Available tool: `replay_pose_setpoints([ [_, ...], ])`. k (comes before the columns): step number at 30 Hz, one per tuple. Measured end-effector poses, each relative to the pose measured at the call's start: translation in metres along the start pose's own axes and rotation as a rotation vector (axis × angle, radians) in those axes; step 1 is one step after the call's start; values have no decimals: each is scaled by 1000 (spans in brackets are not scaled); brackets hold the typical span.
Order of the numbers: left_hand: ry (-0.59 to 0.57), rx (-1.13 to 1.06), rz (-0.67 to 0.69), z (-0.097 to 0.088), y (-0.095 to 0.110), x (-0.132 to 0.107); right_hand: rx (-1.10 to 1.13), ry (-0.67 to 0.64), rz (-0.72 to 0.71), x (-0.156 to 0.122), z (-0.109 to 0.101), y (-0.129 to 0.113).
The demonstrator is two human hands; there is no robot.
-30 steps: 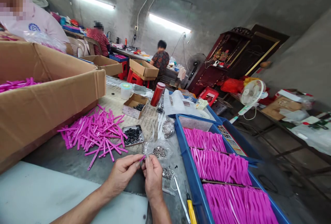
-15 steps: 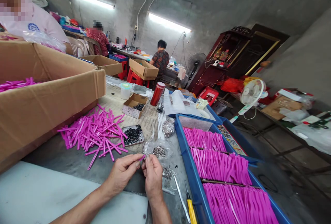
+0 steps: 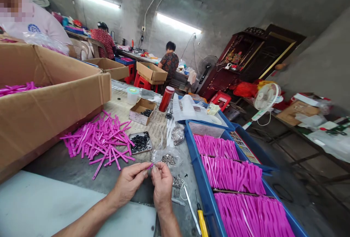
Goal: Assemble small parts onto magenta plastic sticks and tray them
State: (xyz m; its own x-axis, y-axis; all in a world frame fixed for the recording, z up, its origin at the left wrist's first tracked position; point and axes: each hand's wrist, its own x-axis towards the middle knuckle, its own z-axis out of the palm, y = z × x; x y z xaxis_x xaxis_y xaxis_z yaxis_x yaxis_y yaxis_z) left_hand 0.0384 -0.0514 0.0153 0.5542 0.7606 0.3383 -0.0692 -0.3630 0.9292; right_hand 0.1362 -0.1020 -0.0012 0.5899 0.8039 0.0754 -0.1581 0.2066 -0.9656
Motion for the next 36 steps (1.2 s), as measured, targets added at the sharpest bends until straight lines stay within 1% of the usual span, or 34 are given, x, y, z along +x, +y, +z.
replay_pose_setpoints([
  [4,-18,20,10,0,-1,-1,8,19,1,1,3,-2],
  [11,1,-24,-12,1,-3,-1,27,32,14,3,5,-1],
  [19,-12,-38,-34,2,-5,-2,-33,-8,-4,0,5,-4],
  [23,-19,-55,-43,3,-7,-3,16,-28,16,0,6,-4],
  [32,19,-133,-84,5,-9,-2,166,-53,67,2,6,2],
  [36,38,-144,-94,6,-10,-2,167,-66,65,1,8,1],
])
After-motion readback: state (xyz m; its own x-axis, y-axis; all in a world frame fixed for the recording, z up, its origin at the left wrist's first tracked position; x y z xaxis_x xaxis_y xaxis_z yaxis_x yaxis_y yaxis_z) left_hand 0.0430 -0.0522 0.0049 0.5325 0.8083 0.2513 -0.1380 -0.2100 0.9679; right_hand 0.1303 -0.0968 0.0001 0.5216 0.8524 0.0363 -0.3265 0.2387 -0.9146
